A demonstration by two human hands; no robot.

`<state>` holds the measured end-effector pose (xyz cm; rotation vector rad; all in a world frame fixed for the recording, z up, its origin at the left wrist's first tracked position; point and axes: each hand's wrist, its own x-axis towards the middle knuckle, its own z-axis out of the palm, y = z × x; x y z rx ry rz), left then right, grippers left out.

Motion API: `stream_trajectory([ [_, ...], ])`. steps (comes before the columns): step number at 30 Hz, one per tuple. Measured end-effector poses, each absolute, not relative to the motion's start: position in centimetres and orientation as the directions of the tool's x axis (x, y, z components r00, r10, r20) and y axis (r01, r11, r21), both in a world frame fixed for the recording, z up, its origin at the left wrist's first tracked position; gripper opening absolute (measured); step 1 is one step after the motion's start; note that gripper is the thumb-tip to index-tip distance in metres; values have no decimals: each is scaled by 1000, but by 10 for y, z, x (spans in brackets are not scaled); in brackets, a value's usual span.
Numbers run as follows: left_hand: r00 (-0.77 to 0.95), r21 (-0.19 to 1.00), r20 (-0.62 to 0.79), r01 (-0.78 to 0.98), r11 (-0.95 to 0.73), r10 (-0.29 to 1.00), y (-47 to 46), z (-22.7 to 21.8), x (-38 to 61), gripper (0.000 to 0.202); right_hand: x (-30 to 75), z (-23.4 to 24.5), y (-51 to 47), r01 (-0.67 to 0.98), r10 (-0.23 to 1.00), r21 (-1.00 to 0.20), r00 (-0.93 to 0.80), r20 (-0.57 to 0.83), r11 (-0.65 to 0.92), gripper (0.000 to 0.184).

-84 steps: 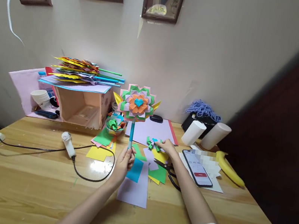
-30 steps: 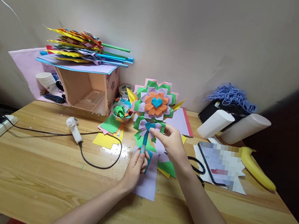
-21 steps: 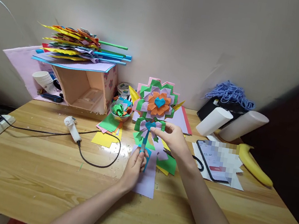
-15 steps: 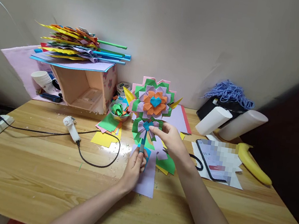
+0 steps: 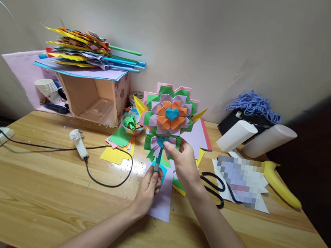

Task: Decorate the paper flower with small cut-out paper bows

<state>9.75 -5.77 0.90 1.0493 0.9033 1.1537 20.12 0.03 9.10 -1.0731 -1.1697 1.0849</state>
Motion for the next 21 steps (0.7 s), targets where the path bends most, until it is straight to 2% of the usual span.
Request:
stream_trajectory([
  [9, 185, 961, -21, -268, 71, 983, -60, 10, 98, 36, 201, 93, -2, -40, 981, -985, 107, 161, 166, 27],
  [15, 188, 957, -22, -279, 75, 982, -61, 8, 99, 35, 201, 90, -1, -185, 988, -975, 112, 103, 122, 37],
  [21, 193, 948, -47, -301, 104, 980, -63, 7, 100, 34, 198, 94, -4, -231, 984, -961, 120, 129, 154, 37],
])
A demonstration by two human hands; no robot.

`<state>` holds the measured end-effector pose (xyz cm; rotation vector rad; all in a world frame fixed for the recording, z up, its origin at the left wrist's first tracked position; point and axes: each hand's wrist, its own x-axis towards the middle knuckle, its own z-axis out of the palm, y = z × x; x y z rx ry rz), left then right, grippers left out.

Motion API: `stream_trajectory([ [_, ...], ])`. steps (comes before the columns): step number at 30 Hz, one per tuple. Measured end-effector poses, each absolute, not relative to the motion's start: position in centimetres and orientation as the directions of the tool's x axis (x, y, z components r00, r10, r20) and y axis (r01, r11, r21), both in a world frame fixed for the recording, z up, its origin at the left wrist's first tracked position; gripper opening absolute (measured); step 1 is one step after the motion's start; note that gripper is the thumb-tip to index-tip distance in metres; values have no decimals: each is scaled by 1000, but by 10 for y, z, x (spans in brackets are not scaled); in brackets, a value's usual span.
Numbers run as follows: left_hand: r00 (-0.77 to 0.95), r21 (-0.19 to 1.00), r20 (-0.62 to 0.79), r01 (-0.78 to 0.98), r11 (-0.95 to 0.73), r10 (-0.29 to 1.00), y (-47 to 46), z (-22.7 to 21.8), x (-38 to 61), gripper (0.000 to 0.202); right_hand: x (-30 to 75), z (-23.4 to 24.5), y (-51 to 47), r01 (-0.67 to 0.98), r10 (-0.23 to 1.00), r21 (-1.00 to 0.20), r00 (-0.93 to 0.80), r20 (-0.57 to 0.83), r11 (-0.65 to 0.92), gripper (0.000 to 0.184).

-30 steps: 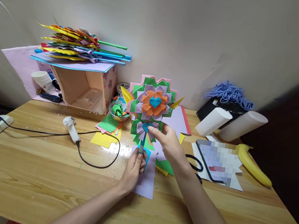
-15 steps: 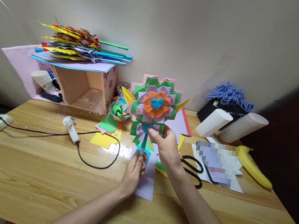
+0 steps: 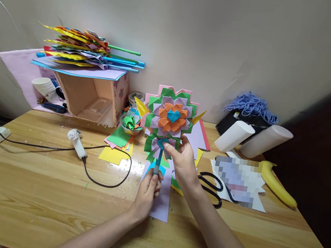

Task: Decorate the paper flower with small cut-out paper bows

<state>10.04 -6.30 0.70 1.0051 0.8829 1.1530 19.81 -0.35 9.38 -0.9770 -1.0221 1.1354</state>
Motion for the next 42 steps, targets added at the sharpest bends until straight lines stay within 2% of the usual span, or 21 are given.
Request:
stream_trajectory([
  [8, 166, 955, -29, -287, 76, 986, -63, 10, 99, 33, 198, 97, -4, -296, 994, -949, 46, 101, 110, 34],
  [14, 184, 957, -13, -283, 66, 983, -64, 10, 99, 31, 200, 101, -4, -182, 992, -976, 62, 106, 116, 38],
  [21, 196, 952, -2, -300, 62, 981, -67, 10, 101, 33, 205, 103, -6, -267, 991, -957, -40, 130, 114, 31],
  [26, 198, 946, -15, -315, 78, 980, -66, 9, 103, 34, 207, 104, -7, -290, 989, -949, -43, 140, 122, 32],
  [31, 221, 937, -10, -339, 87, 975, -66, 9, 103, 34, 210, 105, -6, -206, 992, -972, -28, 122, 113, 31],
  [36, 259, 930, -14, -351, 107, 966, -67, 12, 102, 34, 217, 108, -2, -99, 983, -989, -132, 126, 113, 26],
  [42, 297, 911, -49, -378, 164, 954, -64, 6, 103, 35, 217, 108, 2, -24, 995, -995, 16, 96, 96, 34],
])
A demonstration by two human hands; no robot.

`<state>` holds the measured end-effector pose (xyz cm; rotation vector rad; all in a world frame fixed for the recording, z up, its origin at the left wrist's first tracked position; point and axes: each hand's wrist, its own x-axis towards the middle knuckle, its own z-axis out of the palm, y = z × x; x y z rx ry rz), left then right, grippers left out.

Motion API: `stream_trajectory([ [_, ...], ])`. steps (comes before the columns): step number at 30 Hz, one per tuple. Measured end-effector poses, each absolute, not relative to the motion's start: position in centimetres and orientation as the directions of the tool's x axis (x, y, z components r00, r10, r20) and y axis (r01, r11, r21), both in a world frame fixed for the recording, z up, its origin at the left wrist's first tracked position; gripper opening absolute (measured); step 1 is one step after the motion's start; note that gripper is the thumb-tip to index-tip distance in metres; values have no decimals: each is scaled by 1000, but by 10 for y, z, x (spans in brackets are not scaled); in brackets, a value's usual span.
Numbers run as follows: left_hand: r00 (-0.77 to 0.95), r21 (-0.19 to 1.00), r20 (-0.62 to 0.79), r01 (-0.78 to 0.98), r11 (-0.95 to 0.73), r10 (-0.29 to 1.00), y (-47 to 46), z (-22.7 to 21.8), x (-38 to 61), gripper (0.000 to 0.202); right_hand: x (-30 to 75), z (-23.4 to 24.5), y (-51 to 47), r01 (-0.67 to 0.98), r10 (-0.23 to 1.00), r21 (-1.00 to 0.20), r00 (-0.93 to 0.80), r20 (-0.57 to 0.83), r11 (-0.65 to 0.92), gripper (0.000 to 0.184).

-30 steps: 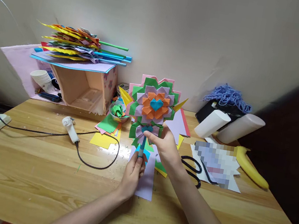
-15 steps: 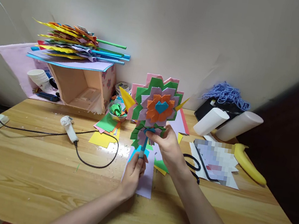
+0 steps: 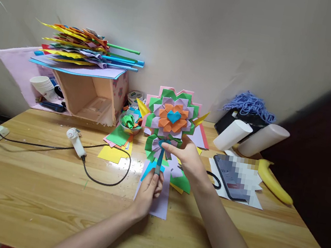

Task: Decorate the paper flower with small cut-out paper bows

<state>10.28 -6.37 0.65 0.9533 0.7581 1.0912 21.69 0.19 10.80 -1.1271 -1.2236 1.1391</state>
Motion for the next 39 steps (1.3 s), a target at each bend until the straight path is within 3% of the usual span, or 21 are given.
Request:
stream_trajectory([
  [6, 328, 913, -67, -360, 191, 942, -61, 4, 102, 37, 216, 104, 5, -60, 986, -985, -7, 164, 163, 23],
  [13, 333, 921, -71, -340, 190, 940, -62, 3, 101, 37, 218, 97, 8, -132, 982, -974, -18, 186, 182, 24],
  [21, 299, 927, -88, -325, 188, 950, -60, 5, 100, 37, 216, 96, 8, -139, 993, -983, 2, 116, 115, 26],
  [29, 283, 927, -72, -335, 169, 956, -59, 4, 100, 36, 218, 91, 12, -102, 985, -991, -141, 105, 91, 26],
  [39, 282, 927, -76, -333, 172, 956, -60, 6, 102, 39, 214, 94, 9, -154, 993, -983, -40, 109, 101, 21],
])
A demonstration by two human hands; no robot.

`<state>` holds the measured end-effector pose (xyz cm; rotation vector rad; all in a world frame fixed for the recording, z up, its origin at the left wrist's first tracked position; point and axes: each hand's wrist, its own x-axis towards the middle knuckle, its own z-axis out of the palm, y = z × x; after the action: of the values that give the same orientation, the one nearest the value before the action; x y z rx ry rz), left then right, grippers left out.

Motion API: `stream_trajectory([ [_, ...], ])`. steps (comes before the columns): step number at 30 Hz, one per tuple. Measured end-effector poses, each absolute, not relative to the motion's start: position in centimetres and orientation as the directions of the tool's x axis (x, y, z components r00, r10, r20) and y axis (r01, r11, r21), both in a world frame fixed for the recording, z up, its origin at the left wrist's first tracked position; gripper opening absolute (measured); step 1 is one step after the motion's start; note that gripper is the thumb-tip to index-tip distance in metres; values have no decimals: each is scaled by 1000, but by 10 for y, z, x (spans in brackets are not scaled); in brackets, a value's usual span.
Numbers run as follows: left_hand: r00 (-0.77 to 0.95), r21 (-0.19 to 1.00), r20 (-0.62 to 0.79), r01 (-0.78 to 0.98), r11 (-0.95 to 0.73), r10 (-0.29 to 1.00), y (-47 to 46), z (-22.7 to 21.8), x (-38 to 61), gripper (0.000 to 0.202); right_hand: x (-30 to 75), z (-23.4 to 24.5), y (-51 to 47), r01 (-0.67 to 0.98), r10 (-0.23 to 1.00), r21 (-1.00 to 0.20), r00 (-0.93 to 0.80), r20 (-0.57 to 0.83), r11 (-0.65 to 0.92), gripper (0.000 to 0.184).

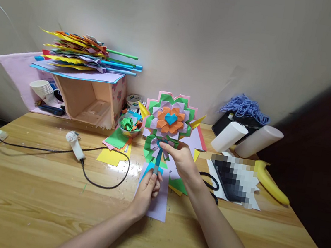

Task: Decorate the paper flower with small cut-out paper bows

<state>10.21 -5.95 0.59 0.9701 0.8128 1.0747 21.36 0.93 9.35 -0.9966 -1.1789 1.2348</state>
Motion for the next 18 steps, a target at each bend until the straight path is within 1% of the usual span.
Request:
stream_trajectory([
  [5, 269, 930, -75, -329, 165, 960, -59, 7, 101, 40, 211, 96, 8, -149, 990, -979, -3, 142, 140, 21],
  [8, 257, 930, -76, -331, 161, 963, -59, 7, 101, 39, 212, 98, 7, -129, 990, -984, -40, 132, 126, 24],
  [13, 224, 939, -80, -311, 149, 971, -60, 8, 101, 38, 219, 99, 9, -43, 992, -994, -78, 102, 99, 23],
  [16, 199, 944, -79, -299, 137, 977, -61, 9, 101, 37, 226, 96, 13, -4, 980, -996, -175, 93, 93, 24],
  [18, 148, 947, -70, -301, 113, 986, -60, 11, 100, 36, 232, 95, 15, 13, 970, -998, -236, 61, 66, 25],
])
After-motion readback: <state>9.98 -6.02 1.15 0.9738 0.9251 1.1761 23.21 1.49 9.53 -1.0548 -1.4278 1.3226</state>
